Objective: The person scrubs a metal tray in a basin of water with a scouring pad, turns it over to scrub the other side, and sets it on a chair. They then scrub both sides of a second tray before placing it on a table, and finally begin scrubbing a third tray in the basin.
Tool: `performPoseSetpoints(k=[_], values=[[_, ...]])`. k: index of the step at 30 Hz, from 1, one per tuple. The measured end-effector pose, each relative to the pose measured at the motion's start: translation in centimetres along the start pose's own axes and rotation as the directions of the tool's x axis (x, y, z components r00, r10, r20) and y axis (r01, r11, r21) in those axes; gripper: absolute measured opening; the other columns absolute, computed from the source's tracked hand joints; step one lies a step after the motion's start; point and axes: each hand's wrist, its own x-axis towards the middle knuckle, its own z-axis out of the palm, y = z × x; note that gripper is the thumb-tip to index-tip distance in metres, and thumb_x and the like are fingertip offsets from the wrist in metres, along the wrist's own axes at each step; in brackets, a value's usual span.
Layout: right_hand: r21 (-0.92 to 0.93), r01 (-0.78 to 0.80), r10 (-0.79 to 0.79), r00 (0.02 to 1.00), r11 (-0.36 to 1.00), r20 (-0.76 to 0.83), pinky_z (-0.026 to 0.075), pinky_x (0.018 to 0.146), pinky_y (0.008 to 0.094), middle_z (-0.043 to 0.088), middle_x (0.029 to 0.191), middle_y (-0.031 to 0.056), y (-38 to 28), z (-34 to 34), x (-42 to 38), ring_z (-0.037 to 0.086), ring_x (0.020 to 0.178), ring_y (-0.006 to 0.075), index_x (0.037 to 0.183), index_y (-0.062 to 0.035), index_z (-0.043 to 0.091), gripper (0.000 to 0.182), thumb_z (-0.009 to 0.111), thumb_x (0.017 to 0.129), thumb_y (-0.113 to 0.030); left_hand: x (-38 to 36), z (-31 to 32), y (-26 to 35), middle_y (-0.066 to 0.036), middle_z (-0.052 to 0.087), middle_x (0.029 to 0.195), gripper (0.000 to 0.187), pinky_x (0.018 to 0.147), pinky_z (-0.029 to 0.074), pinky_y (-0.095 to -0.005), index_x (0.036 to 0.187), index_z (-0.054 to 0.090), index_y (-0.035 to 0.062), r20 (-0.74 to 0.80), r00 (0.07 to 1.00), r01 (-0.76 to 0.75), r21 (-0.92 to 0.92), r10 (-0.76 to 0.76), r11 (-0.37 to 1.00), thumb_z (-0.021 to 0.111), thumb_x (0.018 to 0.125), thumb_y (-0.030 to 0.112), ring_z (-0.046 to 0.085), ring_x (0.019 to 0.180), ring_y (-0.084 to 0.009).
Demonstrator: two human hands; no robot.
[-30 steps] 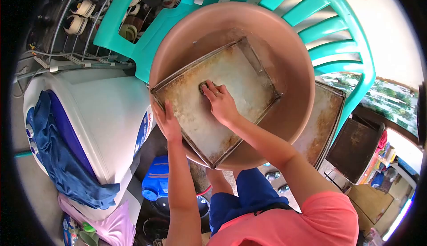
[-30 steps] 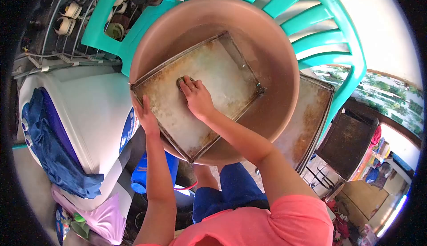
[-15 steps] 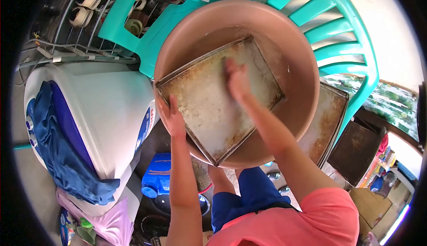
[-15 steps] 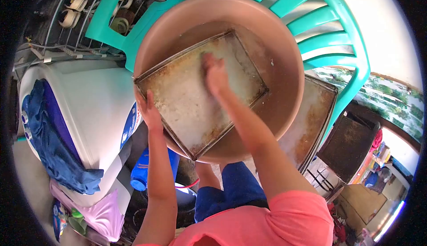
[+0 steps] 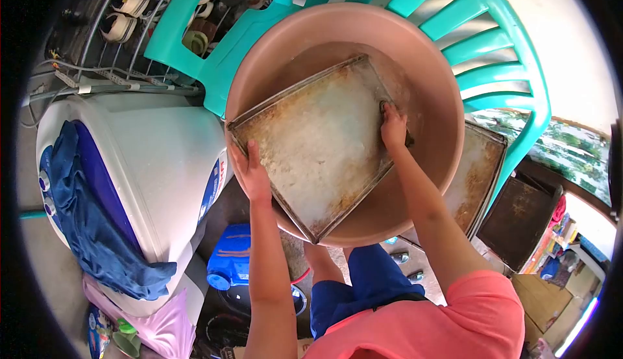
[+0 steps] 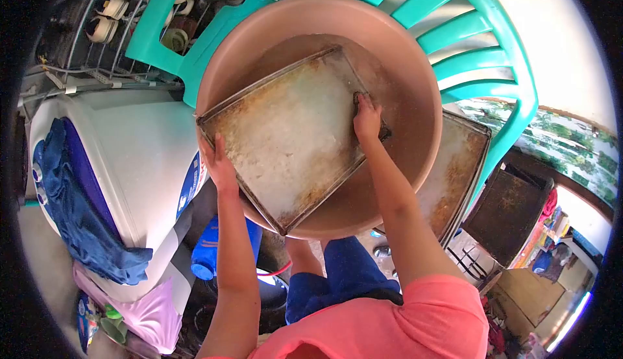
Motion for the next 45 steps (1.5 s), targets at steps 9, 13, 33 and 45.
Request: performPoseSetpoints(k=[9, 13, 33, 45], values=[[0.338, 0.394, -0.483, 0.842, 0.854, 0.239, 0.04, 0.097, 0.0384, 0.052, 0.135, 0.0138, -9.2, -5.7, -16.9, 0.053, 0.114, 0.0321, 0.127, -0.0023, 0.053, 0.059, 0.058, 0.069, 0.003, 0.0, -0.6, -1.1, -0.017, 0.033, 0.148, 0.052, 0.112, 0.022, -0.0347, 0.144, 0.029, -0.0019, 0.008, 1.0, -0.02, 0.115, 0.019, 0.993, 0.046, 0.098, 0.017, 0.032, 0.134, -0.028], [0.178, -0.016, -0.028, 0.97, 0.984, 0.242, 0.044, 0.09, 0.0399, 0.054, 0.13, 0.0169, -2.2, -2.7, -13.1, 0.054, 0.101, 0.0358, 0.124, -0.0051, 0.056, 0.037, 0.051, 0.087, -0.006, -0.1, -0.5, -0.3, -0.018, 0.03, 0.149, 0.055, 0.113, 0.02, -0.0344, 0.144, 0.027, -0.0033, 0.021, 1.0, -0.007, 0.133, 0.005, 0.991, 0.047, 0.097, 0.017, 0.029, 0.136, -0.0293], [0.36, 0.133, -0.225, 0.947, 0.923, 0.229, 0.045, 0.093, 0.042, 0.049, 0.136, 0.0177, -13.4, -6.7, -22.1, 0.052, 0.103, 0.0417, 0.127, -0.0107, 0.054, 0.046, 0.052, 0.082, -0.006, 0.2, -0.6, -1.0, -0.018, 0.037, 0.143, 0.058, 0.108, 0.029, -0.0366, 0.145, 0.027, 0.0019, 0.093, 0.992, -0.087, 0.055, 0.082, 0.995, 0.049, 0.092, 0.007, 0.039, 0.129, -0.0313], [0.476, 0.303, -0.414, 0.898, 0.825, 0.146, 0.046, 0.092, 0.0359, 0.055, 0.133, 0.007, -15.1, -8.0, -24.4, 0.056, 0.106, 0.0293, 0.122, -0.0125, 0.06, 0.053, 0.058, 0.071, -0.001, 0.1, -0.7, -2.3, -0.016, 0.03, 0.149, 0.055, 0.11, 0.027, -0.0356, 0.146, 0.025, 0.0024, 0.053, 0.999, -0.006, -0.039, 0.008, 0.999, 0.037, 0.101, 0.032, 0.034, 0.134, -0.0304]])
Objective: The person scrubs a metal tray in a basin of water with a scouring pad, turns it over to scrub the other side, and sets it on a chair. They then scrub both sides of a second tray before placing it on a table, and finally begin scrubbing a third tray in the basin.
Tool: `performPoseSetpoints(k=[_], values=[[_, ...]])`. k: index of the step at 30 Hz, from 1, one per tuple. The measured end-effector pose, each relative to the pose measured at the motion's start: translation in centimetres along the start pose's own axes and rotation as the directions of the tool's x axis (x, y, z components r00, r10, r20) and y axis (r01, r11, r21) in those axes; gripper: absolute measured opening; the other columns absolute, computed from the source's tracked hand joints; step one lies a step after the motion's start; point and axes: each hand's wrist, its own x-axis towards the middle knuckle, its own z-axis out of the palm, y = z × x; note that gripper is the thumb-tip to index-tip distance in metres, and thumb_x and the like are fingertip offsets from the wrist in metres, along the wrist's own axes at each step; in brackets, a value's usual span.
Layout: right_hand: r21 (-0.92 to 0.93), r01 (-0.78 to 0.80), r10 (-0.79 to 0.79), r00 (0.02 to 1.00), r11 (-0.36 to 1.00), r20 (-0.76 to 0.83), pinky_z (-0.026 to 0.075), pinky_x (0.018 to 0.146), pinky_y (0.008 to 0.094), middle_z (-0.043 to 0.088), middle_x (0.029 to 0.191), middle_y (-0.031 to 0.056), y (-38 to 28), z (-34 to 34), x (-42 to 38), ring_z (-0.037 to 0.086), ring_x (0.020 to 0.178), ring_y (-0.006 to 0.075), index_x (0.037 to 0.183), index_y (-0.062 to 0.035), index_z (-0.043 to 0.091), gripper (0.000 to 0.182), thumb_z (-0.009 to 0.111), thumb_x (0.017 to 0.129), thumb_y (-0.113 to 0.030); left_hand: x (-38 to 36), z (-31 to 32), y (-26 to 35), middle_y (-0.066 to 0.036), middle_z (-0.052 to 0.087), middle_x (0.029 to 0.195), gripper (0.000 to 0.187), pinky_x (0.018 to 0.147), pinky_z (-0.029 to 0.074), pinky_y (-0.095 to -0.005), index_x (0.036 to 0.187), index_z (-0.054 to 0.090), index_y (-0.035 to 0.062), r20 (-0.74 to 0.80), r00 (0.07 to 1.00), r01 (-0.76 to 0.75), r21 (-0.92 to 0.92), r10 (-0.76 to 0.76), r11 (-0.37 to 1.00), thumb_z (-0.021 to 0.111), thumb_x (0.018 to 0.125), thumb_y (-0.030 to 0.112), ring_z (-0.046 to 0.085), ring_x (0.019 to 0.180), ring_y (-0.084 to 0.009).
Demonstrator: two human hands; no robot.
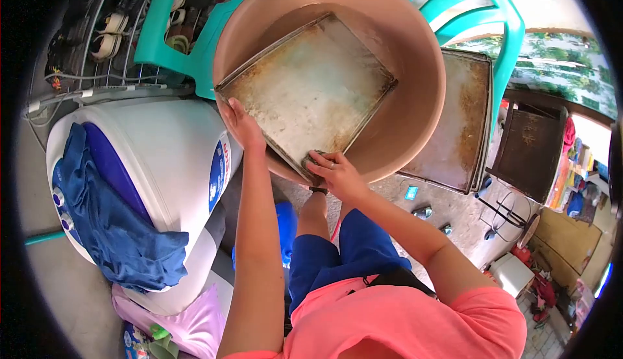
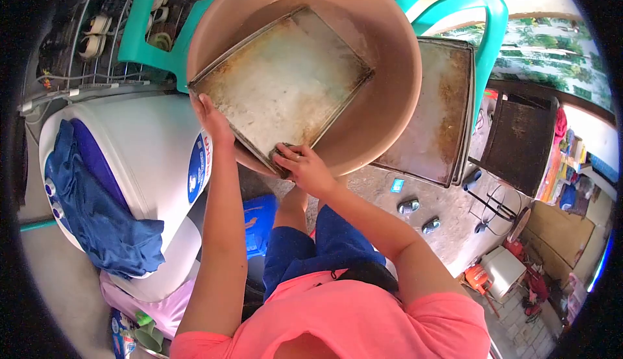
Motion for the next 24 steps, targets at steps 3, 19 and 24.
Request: performPoseSetpoints(k=[3, 19, 24], values=[[-0.043, 0.04, -0.042, 0.998, 0.998, -0.046, 0.046, 0.091, 0.0357, 0.055, 0.133, 0.0073, -0.5, 1.1, 4.4, 0.056, 0.105, 0.0299, 0.12, -0.0124, 0.061, 0.049, 0.058, 0.072, -0.002, -0.6, 0.4, 2.3, -0.015, 0.028, 0.151, 0.062, 0.11, 0.026, -0.0345, 0.147, 0.024, 0.0034, -0.009, 0.998, 0.061, -0.01, -0.061, 0.998, 0.027, 0.102, 0.045, 0.032, 0.135, -0.0284], [-0.138, 0.026, -0.061, 0.965, 0.99, -0.254, 0.043, 0.094, 0.0371, 0.056, 0.131, 0.0093, 2.7, 2.8, 14.8, 0.054, 0.104, 0.0337, 0.12, -0.0084, 0.06, 0.047, 0.05, 0.075, 0.002, -0.4, 0.3, 0.7, -0.015, 0.023, 0.153, 0.074, 0.113, 0.018, -0.0333, 0.149, 0.016, 0.0015, 0.062, 0.994, 0.102, -0.132, -0.095, 0.986, 0.029, 0.099, 0.055, 0.025, 0.138, -0.0256], [-0.217, -0.458, 0.368, 0.86, 0.862, -0.354, 0.043, 0.094, 0.0412, 0.057, 0.128, 0.0075, 16.0, -2.0, 17.7, 0.053, 0.106, 0.0359, 0.122, -0.0147, 0.06, 0.043, 0.048, 0.082, -0.004, -0.3, 0.5, 0.4, -0.015, 0.033, 0.147, 0.059, 0.109, 0.027, -0.0337, 0.146, 0.024, 0.0, 0.065, 0.994, 0.09, -0.052, -0.086, 0.995, 0.048, 0.098, 0.024, 0.037, 0.13, -0.0253]])
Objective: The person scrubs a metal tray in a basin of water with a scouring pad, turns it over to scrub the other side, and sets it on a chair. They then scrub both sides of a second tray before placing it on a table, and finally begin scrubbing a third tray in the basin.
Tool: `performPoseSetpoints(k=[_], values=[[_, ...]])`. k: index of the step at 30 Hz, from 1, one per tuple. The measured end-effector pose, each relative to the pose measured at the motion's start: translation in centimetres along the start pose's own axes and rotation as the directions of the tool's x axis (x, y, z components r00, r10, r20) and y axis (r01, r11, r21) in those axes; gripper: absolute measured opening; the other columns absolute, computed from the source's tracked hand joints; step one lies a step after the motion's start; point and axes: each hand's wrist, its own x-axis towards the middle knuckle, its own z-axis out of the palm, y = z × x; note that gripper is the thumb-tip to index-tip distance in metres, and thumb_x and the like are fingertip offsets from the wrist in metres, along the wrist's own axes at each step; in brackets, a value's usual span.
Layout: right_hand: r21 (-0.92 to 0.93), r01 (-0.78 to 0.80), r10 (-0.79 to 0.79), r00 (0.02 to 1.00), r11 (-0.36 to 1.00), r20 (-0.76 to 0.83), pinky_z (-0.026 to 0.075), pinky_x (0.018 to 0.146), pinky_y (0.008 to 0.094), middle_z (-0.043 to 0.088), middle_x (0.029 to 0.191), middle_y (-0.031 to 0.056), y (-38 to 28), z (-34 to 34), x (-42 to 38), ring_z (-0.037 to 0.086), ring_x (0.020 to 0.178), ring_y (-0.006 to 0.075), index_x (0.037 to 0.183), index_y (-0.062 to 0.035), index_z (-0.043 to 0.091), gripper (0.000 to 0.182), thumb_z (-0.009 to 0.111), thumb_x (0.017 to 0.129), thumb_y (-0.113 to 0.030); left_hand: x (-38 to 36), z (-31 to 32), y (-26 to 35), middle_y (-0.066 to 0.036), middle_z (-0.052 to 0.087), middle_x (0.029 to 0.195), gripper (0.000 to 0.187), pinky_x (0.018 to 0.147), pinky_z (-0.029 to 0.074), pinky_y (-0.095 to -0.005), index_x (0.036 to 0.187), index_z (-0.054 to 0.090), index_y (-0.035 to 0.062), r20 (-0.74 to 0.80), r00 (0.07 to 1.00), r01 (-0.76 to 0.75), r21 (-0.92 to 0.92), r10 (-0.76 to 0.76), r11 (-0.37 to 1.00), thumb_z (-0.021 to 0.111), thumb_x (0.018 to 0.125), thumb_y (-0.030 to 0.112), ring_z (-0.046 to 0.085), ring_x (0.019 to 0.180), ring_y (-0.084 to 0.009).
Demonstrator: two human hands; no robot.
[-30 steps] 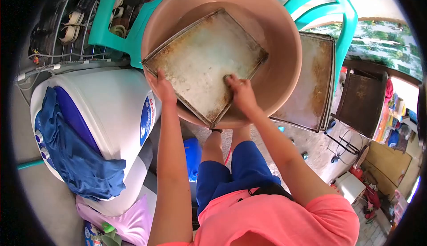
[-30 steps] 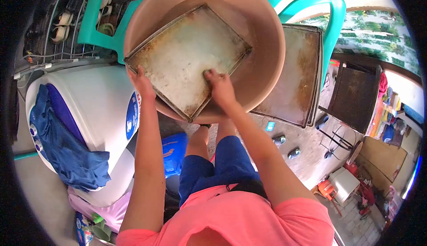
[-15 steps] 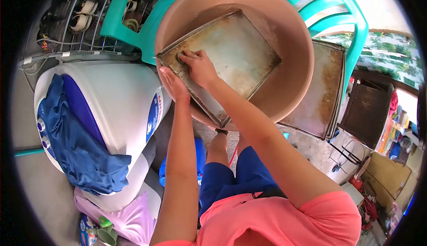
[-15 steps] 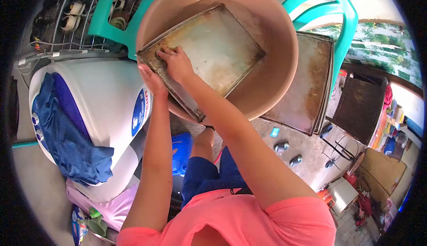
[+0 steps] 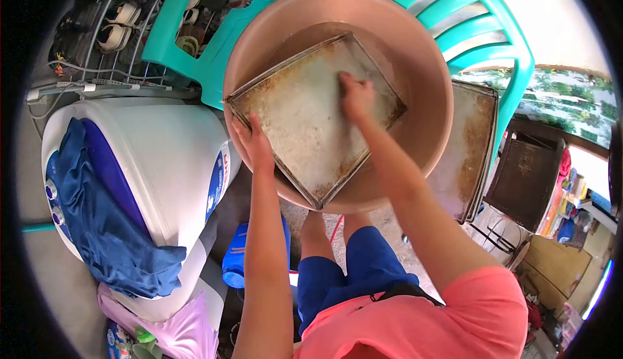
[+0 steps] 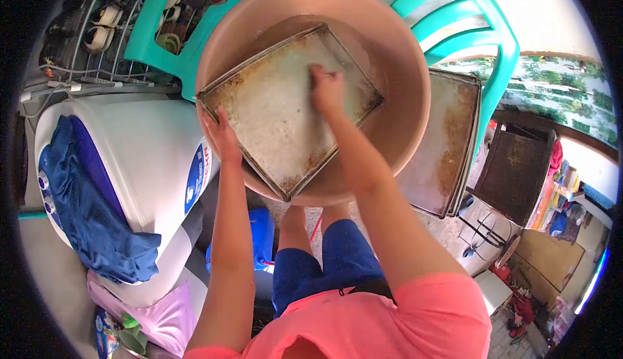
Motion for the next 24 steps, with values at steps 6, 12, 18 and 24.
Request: performPoseSetpoints(k=[6, 12, 18, 24], values=[[-0.368, -0.083, 0.13, 0.986, 0.926, 0.105, 0.044, 0.092, 0.0425, 0.056, 0.13, 0.0076, 14.7, -1.7, -1.5, 0.05, 0.106, 0.0397, 0.13, -0.0143, 0.053, 0.046, 0.047, 0.085, -0.009, -0.6, 0.6, 2.8, -0.017, 0.034, 0.146, 0.056, 0.108, 0.028, -0.0345, 0.145, 0.026, -0.0001, -0.057, 0.99, -0.116, 0.167, 0.127, 0.979, 0.049, 0.094, 0.007, 0.038, 0.129, -0.0291], [-0.406, -0.217, 0.291, 0.948, 0.887, 0.129, 0.044, 0.095, 0.0476, 0.052, 0.132, 0.0096, 16.4, -1.0, -0.6, 0.048, 0.11, 0.0444, 0.127, -0.0125, 0.053, 0.048, 0.05, 0.08, -0.004, -0.4, 0.6, 2.3, -0.017, 0.038, 0.144, 0.056, 0.108, 0.028, -0.0353, 0.143, 0.03, 0.0007, -0.081, 0.997, 0.001, 0.163, 0.012, 0.987, 0.052, 0.093, 0.011, 0.039, 0.129, -0.0296], [-0.343, -0.155, 0.201, 0.974, 0.926, 0.103, 0.045, 0.093, 0.048, 0.056, 0.126, 0.0145, 11.1, 1.4, 8.1, 0.05, 0.11, 0.0425, 0.122, -0.0121, 0.056, 0.043, 0.051, 0.08, -0.005, 0.0, 0.3, 1.7, -0.017, 0.041, 0.141, 0.056, 0.107, 0.028, -0.0359, 0.143, 0.032, 0.0006, -0.079, 0.988, -0.108, 0.288, 0.136, 0.951, 0.053, 0.093, 0.013, 0.039, 0.129, -0.0298], [-0.256, -0.042, 0.1, 0.97, 0.966, 0.221, 0.046, 0.092, 0.0459, 0.06, 0.118, 0.0187, 5.5, 3.4, 17.0, 0.054, 0.107, 0.0423, 0.12, -0.0131, 0.057, 0.039, 0.05, 0.082, -0.007, 0.0, 0.5, 2.0, -0.015, 0.037, 0.142, 0.055, 0.108, 0.028, -0.0348, 0.142, 0.031, -0.0002, -0.088, 0.981, -0.134, 0.327, 0.172, 0.936, 0.05, 0.091, 0.001, 0.039, 0.128, -0.0273]])
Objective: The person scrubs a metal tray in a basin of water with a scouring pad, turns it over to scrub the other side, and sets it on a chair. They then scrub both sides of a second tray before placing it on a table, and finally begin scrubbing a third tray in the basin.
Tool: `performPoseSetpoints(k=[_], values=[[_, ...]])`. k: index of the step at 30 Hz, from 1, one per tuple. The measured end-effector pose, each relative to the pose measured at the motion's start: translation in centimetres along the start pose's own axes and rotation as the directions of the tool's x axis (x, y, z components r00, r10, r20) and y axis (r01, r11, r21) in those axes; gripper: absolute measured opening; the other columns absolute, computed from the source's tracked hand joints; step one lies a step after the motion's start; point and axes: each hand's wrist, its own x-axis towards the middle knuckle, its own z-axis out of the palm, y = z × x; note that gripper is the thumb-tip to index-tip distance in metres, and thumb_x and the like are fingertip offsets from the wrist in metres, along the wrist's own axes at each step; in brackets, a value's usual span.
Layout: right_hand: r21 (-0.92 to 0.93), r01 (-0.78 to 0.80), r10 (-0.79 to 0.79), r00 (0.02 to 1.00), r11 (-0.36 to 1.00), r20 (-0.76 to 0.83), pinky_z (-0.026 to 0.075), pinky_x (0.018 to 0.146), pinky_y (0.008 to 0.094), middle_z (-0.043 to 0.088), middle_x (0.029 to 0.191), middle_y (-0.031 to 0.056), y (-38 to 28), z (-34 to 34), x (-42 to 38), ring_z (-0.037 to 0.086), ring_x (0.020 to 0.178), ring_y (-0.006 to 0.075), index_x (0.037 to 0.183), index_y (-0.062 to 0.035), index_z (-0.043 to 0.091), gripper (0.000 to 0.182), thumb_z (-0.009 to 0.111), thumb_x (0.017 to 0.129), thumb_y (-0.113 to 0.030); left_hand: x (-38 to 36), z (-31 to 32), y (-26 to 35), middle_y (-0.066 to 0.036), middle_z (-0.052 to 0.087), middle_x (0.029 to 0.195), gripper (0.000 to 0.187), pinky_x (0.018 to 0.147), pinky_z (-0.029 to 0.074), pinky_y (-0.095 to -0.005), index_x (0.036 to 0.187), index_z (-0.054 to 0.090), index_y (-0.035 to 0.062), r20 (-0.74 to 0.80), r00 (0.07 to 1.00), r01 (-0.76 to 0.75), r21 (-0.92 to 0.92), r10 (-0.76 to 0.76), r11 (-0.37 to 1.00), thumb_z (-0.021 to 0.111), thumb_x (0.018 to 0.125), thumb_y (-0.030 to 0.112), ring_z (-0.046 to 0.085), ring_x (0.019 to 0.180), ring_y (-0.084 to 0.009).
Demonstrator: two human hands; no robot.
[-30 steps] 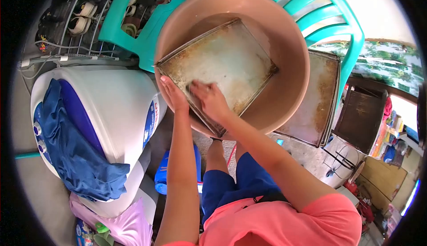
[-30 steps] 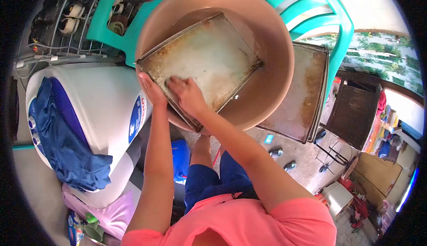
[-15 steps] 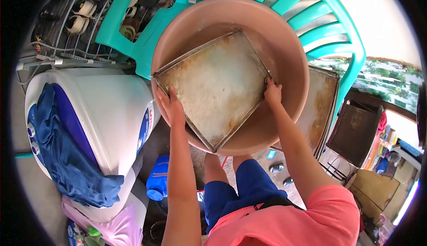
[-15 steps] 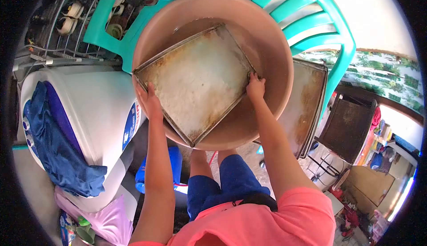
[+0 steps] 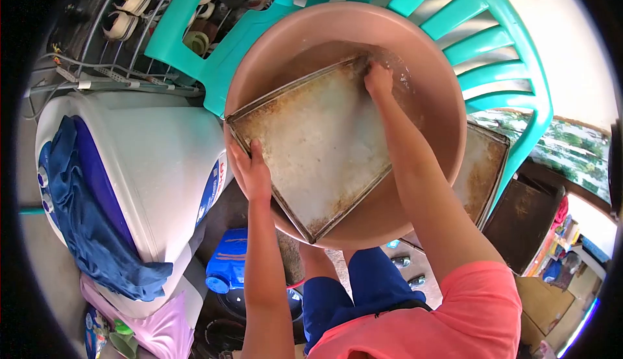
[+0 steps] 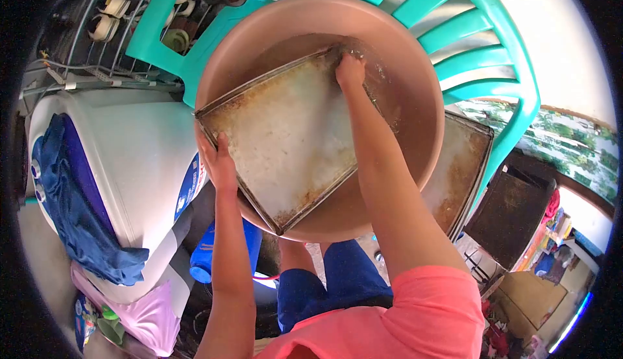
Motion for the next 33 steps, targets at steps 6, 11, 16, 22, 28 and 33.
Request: performPoseSetpoints(k=[6, 11, 16, 22, 28, 33], values=[[0.461, 0.085, -0.055, 0.995, 0.883, -0.078, 0.043, 0.094, 0.0477, 0.056, 0.113, 0.0312, -6.9, 0.7, -5.4, 0.056, 0.106, 0.0411, 0.123, -0.0069, 0.053, 0.036, 0.047, 0.093, -0.027, 0.0, -0.1, 0.2, -0.017, 0.036, 0.146, 0.054, 0.11, 0.025, -0.0346, 0.144, 0.031, 0.0005, 0.016, 0.999, 0.054, -0.107, -0.052, 0.993, 0.046, 0.098, 0.025, 0.035, 0.134, -0.0273], [0.39, 0.59, -0.599, 0.793, 0.707, -0.113, 0.045, 0.092, 0.0425, 0.053, 0.129, 0.0224, -15.9, -2.9, -16.3, 0.055, 0.104, 0.0378, 0.121, -0.0083, 0.057, 0.033, 0.049, 0.091, -0.017, -0.1, -0.1, 0.7, -0.018, 0.033, 0.148, 0.055, 0.111, 0.024, -0.0354, 0.145, 0.029, 0.0, 0.002, 0.999, 0.045, -0.081, -0.045, 0.996, 0.038, 0.101, 0.032, 0.033, 0.135, -0.0288], [0.19, 0.626, -0.573, 0.774, 0.756, -0.269, 0.047, 0.091, 0.0403, 0.055, 0.132, 0.0088, -11.5, -1.6, -12.9, 0.055, 0.102, 0.0334, 0.121, -0.0106, 0.059, 0.05, 0.051, 0.073, 0.002, -0.2, -0.3, -0.4, -0.018, 0.034, 0.147, 0.054, 0.111, 0.023, -0.0353, 0.144, 0.029, -0.0001, 0.0, 0.999, 0.051, 0.007, -0.051, 0.999, 0.038, 0.101, 0.032, 0.033, 0.135, -0.0298], [0.133, 0.068, -0.058, 0.995, 0.989, -0.076, 0.044, 0.092, 0.0453, 0.057, 0.122, 0.0191, -1.2, 0.4, -2.7, 0.055, 0.102, 0.0416, 0.125, -0.0104, 0.054, 0.047, 0.05, 0.079, 0.0, -0.3, 0.0, 0.5, -0.015, 0.04, 0.142, 0.048, 0.108, 0.026, -0.033, 0.142, 0.034, 0.0001, -0.033, 0.999, 0.027, -0.106, -0.031, 0.994, 0.041, 0.101, 0.024, 0.038, 0.129, -0.0259], [0.467, 0.285, -0.309, 0.951, 0.837, -0.026, 0.048, 0.088, 0.0462, 0.053, 0.118, 0.0283, -11.9, -3.8, -14.3, 0.058, 0.099, 0.0412, 0.132, -0.016, 0.049, 0.042, 0.041, 0.091, -0.008, -0.2, 0.0, 1.2, -0.016, 0.035, 0.147, 0.056, 0.111, 0.023, -0.035, 0.143, 0.032, -0.0015, -0.03, 0.995, 0.087, -0.157, -0.093, 0.984, 0.034, 0.102, 0.037, 0.033, 0.135, -0.0281], [0.286, 0.806, -0.735, 0.59, 0.518, -0.335, 0.048, 0.088, 0.0398, 0.058, 0.129, 0.0087, -17.4, -3.5, -19.1, 0.058, 0.098, 0.0314, 0.124, -0.013, 0.058, 0.057, 0.055, 0.07, 0.004, -0.6, -0.2, 0.4, -0.015, 0.026, 0.152, 0.07, 0.113, 0.02, -0.0341, 0.147, 0.021, -0.0012, 0.105, 0.971, 0.238, -0.355, -0.215, 0.904, 0.021, 0.101, 0.052, 0.025, 0.14, -0.0256]])
